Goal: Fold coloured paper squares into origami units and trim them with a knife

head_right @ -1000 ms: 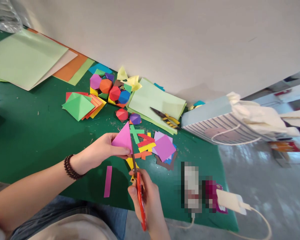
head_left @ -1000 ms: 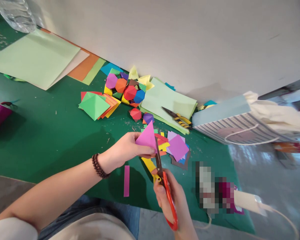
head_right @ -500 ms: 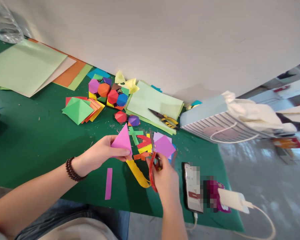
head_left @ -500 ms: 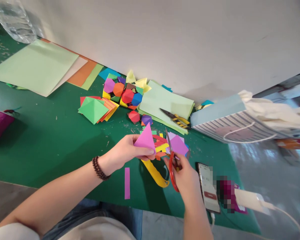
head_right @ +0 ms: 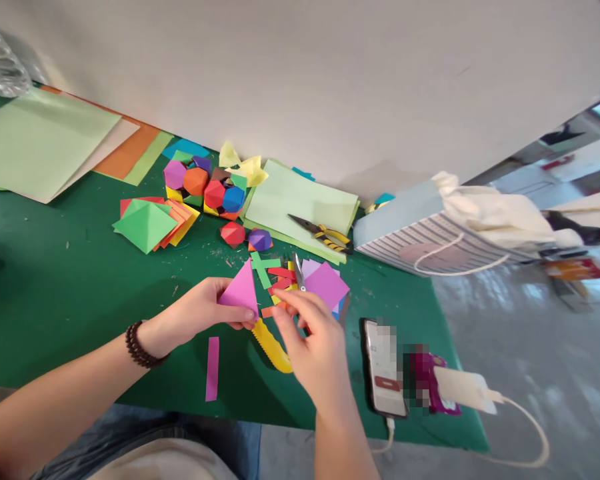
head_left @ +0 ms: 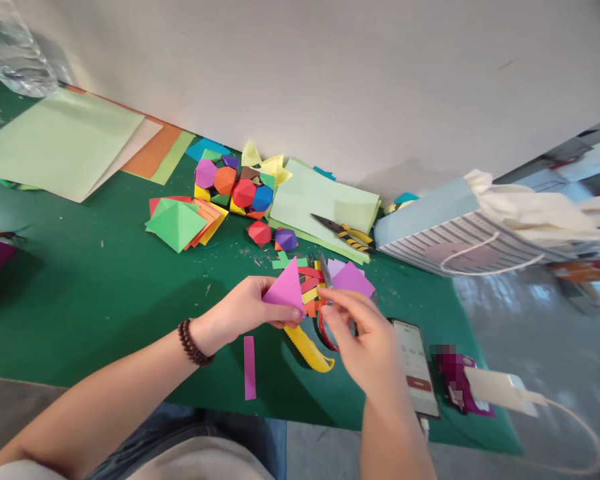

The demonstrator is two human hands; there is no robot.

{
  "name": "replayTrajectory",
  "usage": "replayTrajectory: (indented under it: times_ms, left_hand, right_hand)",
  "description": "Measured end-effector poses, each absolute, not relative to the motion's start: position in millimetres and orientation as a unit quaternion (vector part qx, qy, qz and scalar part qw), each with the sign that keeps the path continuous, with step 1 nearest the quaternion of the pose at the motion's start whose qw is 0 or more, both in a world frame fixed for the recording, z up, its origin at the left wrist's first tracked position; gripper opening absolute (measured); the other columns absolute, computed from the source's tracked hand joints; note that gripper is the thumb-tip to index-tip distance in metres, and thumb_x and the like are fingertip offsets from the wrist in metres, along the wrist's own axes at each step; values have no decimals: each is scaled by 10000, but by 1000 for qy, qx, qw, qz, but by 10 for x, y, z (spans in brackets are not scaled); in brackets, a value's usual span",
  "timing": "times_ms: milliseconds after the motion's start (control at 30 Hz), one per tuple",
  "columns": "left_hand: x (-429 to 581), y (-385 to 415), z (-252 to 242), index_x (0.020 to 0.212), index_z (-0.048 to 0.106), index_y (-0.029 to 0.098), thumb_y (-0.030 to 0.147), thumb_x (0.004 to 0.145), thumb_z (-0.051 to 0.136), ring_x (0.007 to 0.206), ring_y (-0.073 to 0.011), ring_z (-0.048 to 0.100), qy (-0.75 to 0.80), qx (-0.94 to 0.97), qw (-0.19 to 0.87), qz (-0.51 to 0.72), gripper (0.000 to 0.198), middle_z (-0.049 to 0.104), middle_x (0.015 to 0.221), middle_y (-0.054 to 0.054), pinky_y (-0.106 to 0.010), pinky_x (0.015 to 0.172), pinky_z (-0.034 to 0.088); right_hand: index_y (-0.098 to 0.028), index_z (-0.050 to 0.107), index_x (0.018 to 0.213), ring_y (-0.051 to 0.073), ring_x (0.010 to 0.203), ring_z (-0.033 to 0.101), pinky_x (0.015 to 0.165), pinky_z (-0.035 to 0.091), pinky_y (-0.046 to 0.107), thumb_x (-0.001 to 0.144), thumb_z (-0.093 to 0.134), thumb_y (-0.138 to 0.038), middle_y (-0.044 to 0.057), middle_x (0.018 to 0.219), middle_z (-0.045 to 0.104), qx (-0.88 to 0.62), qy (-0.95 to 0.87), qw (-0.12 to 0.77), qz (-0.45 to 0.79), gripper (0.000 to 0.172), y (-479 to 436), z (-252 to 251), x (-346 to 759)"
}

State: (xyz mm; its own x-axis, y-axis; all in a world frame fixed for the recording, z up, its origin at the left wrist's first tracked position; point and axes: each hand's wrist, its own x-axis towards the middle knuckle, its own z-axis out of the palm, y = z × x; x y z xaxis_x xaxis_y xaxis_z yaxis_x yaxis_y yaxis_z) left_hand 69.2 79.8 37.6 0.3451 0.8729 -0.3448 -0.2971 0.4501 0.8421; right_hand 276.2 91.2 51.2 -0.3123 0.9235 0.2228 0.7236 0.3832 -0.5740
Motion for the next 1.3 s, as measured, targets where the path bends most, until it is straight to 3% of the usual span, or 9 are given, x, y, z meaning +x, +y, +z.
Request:
replayTrajectory:
  times_ms: [167, 433, 600, 733, 833, 933, 1100, 1200, 1300]
  left_hand:
    - [708, 799, 372, 825, 700, 123, 180, 718, 777, 693, -120, 680, 413, 340, 751, 388, 144, 725, 745, -31, -214, 652, 542]
    - [701, 800, 357, 818, 699, 123, 199, 712, 787, 676, -118, 679, 409, 335, 752, 393, 157, 719, 725, -28, -214, 643, 545]
    - [690, 817, 350, 814, 695, 115, 245, 679, 830, 667, -130, 687, 419, 322, 755, 387, 231, 725, 714, -43, -229, 648, 556]
    - [673, 809, 368, 824, 689, 115, 298, 672, 840, 643, -127, 682, 441, 325, 746, 380, 281, 730, 728, -52, -223, 617, 548]
    - [645, 809, 375, 855, 678, 120, 372, 711, 802, 587, -113, 655, 460, 345, 721, 387, 315, 741, 811, -73, -200, 509, 487]
    - [610, 819, 387, 891, 666, 121, 420, 755, 752, 481, -62, 534, 503, 399, 673, 368, 339, 730, 828, -61, -183, 416, 353]
    - [617, 801, 395, 1062, 620, 171, 315, 623, 854, 610, -98, 542, 612, 520, 494, 333, 518, 678, 902, -13, -210, 527, 432]
    - [643, 774, 357, 1181, 594, 229, 239, 742, 755, 665, -118, 574, 655, 571, 352, 347, 468, 660, 1062, -46, -233, 553, 470]
    - [662, 758, 322, 1152, 644, 258, 254, 804, 709, 784, -161, 629, 635, 616, 309, 349, 354, 680, 1080, -51, -269, 659, 524]
  right_hand:
    - [-220, 650, 841, 131, 648, 559, 591, 451, 269, 923, 561, -335, 25, 853, 651, -489, -789, 287, 237, 166, 901, 585, 2512]
    - [-217, 589, 849, 123, 691, 566, 589, 434, 241, 949, 516, -330, 21, 861, 609, -465, -802, 261, 269, 167, 916, 547, 2512]
    - [-222, 583, 838, 135, 684, 575, 612, 436, 261, 958, 476, -375, 22, 850, 617, -485, -787, 264, 274, 222, 1005, 572, 2529]
    - [-226, 540, 673, 179, 690, 555, 650, 426, 306, 934, 466, -478, 37, 722, 583, -537, -762, 263, 250, 371, 1264, 599, 2508]
    - [-226, 651, 829, 208, 781, 591, 693, 454, 321, 886, 514, -552, 68, 852, 653, -519, -753, 252, 318, 359, 1466, 588, 2428]
    - [-248, 686, 1006, 197, 798, 631, 670, 483, 299, 867, 521, -577, 48, 923, 698, -463, -743, 230, 425, 394, 1556, 531, 2325]
    - [-201, 607, 635, 140, 521, 485, 485, 351, 261, 833, 550, -571, -20, 541, 530, -465, -699, 242, 486, 423, 1558, 377, 2272]
    - [-196, 590, 631, 125, 492, 447, 471, 312, 254, 832, 539, -544, -33, 516, 491, -482, -666, 267, 503, 405, 1575, 353, 2320]
    - [-199, 592, 645, 118, 467, 419, 449, 283, 251, 823, 545, -545, -42, 492, 458, -481, -648, 286, 517, 393, 1580, 389, 2353]
